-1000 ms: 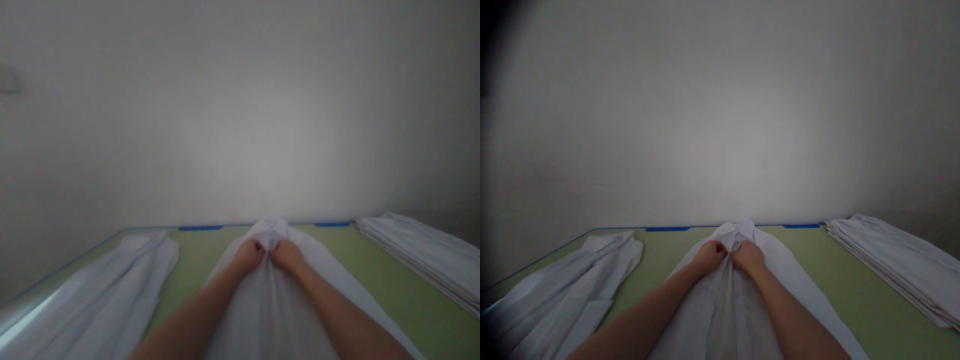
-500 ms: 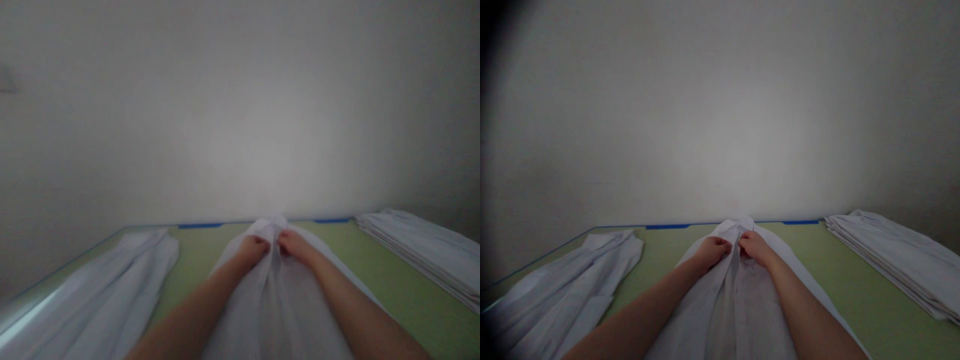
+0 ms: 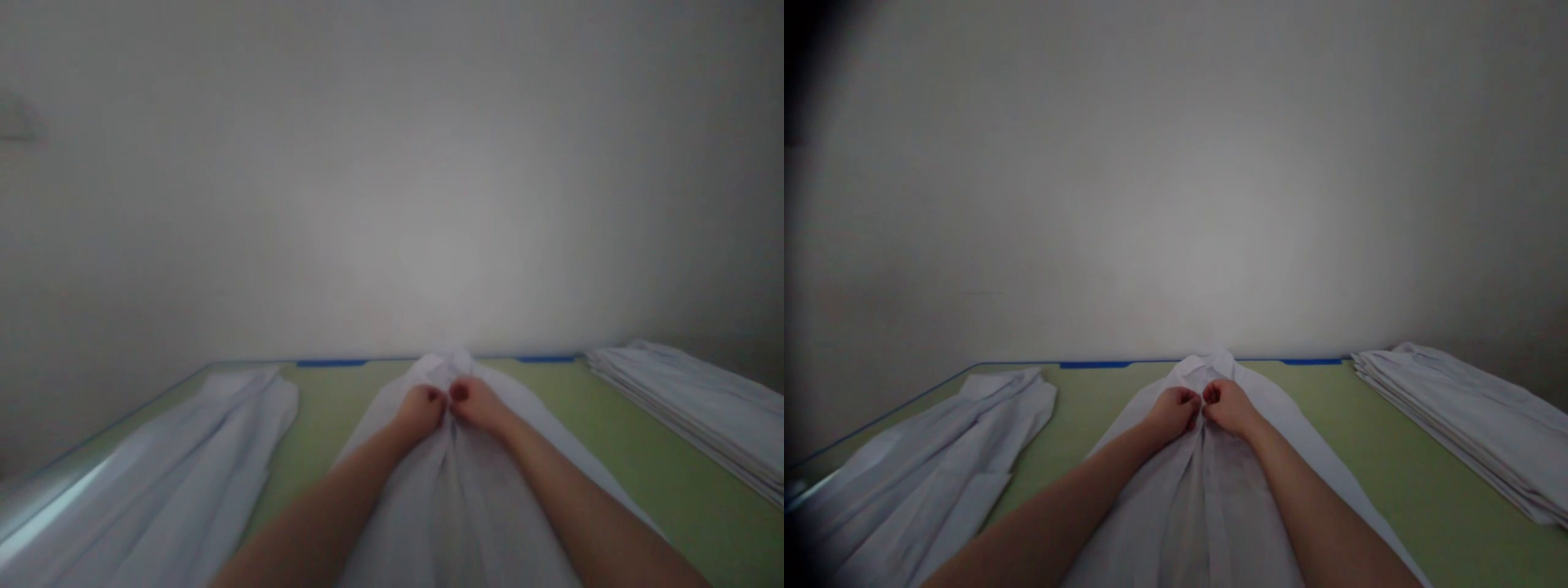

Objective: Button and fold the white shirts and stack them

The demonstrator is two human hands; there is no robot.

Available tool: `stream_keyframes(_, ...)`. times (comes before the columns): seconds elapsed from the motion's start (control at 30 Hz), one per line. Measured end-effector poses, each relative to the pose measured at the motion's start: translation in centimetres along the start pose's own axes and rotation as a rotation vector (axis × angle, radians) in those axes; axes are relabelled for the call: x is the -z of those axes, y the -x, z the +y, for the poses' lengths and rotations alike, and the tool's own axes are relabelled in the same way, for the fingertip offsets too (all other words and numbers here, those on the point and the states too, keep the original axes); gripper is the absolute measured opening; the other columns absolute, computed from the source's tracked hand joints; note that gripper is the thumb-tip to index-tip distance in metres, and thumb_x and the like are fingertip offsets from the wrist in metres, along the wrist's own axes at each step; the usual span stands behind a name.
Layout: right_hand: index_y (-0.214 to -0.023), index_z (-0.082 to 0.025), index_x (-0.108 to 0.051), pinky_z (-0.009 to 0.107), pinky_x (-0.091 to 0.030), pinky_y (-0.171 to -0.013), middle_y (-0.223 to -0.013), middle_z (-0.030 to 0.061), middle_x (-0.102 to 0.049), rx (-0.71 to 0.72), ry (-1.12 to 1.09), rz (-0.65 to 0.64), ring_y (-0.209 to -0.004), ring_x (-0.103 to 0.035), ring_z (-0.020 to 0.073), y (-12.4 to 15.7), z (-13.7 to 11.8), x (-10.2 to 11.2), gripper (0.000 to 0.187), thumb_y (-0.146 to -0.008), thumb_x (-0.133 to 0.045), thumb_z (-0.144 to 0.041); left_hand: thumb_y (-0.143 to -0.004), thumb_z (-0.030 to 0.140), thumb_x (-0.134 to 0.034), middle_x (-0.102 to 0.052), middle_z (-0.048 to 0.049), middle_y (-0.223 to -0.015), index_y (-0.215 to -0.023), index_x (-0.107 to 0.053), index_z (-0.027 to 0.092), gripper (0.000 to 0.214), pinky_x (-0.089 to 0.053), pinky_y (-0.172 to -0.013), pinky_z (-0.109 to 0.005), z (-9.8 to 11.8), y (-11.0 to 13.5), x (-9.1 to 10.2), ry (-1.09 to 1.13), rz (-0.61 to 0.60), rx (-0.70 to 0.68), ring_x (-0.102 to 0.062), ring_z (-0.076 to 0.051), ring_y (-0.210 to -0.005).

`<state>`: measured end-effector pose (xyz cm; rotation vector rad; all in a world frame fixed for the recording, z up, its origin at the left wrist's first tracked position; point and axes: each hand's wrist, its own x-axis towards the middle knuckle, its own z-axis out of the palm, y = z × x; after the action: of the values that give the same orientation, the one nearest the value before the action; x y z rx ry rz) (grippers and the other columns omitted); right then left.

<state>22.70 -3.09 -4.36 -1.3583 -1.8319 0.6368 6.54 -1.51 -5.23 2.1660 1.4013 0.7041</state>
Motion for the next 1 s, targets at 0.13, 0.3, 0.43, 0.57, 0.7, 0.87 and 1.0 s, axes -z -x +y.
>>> stream_keyframes(0.13, -0.071, -0.014, -0.061, 0.021, -0.039, -0.060, -0.067, 0.0009, -0.062, -0.002, 0.009, 0.005, -0.064, -0.053, 0.0117, 0.1, 0.2, -0.1, 0.014, -0.059, -0.057, -0.011, -0.082, 0.032, -0.042, -0.063, -0.0025, -0.059, -0.067, -0.066, 0.017, 0.031, -0.036, -0.057, -0.023, 0.2, 0.2, 0.1, -0.015, 0.001, -0.011, -0.055, -0.014, -0.061)
stream_keyframes(0.3, -0.072, -0.014, -0.063, 0.022, -0.042, -0.064, -0.070, 0.0024, -0.064, -0.008, -0.001, 0.009, -0.067, -0.057, 0.0130, 0.1, 0.4, 0.0, 0.013, -0.061, -0.057, -0.012, -0.081, 0.030, -0.043, -0.062, -0.0028, -0.059, -0.066, -0.066, 0.017, 0.030, -0.035, -0.058, -0.024, 0.6, 0.4, 0.3, -0.023, -0.004, -0.012, -0.055, -0.014, -0.061)
stream_keyframes(0.43, -0.073, -0.014, -0.061, 0.023, -0.042, -0.064, -0.071, 0.0024, -0.065, -0.003, -0.020, 0.033, -0.067, -0.057, 0.0133, 0.0, 0.4, 0.3, 0.012, -0.063, -0.055, -0.015, -0.081, 0.032, -0.042, -0.062, -0.0036, -0.059, -0.065, -0.065, 0.017, 0.032, -0.035, -0.058, -0.025, 0.5, 0.4, 0.3, -0.008, 0.002, -0.026, -0.055, -0.015, -0.061)
stream_keyframes(0.57, -0.074, -0.015, -0.055, 0.024, -0.043, -0.065, -0.071, 0.0016, -0.063, 0.009, -0.033, 0.106, -0.067, -0.056, 0.0132, -0.1, 0.3, 0.4, 0.009, -0.065, -0.055, -0.018, -0.081, 0.033, -0.043, -0.062, -0.0039, -0.059, -0.066, -0.065, 0.016, 0.032, -0.034, -0.056, -0.025, 0.3, 0.3, 0.0, -0.020, 0.009, -0.014, -0.053, -0.015, -0.058)
stream_keyframes(0.7, -0.073, -0.016, -0.052, 0.024, -0.043, -0.065, -0.069, 0.0008, -0.061, 0.071, -0.034, 0.106, -0.066, -0.055, 0.0130, -0.1, 0.4, 0.1, 0.009, -0.065, -0.055, -0.017, -0.081, 0.034, -0.044, -0.062, -0.0038, -0.060, -0.067, -0.065, 0.015, 0.032, -0.035, -0.057, -0.024, 0.1, 0.2, -0.1, -0.013, 0.007, 0.028, -0.054, -0.014, -0.060)
stream_keyframes(0.87, -0.073, -0.016, -0.055, 0.025, -0.043, -0.067, -0.070, 0.0015, -0.061, 0.132, 0.043, 0.083, -0.068, -0.055, 0.0132, 0.0, 0.6, -0.1, 0.010, -0.064, -0.054, -0.014, -0.081, 0.030, -0.044, -0.062, -0.0028, -0.058, -0.066, -0.064, 0.016, 0.029, -0.036, -0.054, -0.023, -0.3, 0.0, -0.1, 0.073, -0.015, 0.060, -0.054, -0.013, -0.057)
stream_keyframes(1.0, -0.076, -0.016, -0.055, 0.024, -0.044, -0.067, -0.073, 0.0022, -0.064, 0.130, 0.030, 0.088, -0.069, -0.057, 0.0130, -0.1, 0.6, 0.0, 0.012, -0.064, -0.055, -0.013, -0.081, 0.029, -0.043, -0.062, -0.0029, -0.058, -0.067, -0.064, 0.015, 0.029, -0.036, -0.052, -0.022, -0.6, -0.1, -0.2, 0.091, -0.006, 0.065, -0.054, -0.012, -0.056)
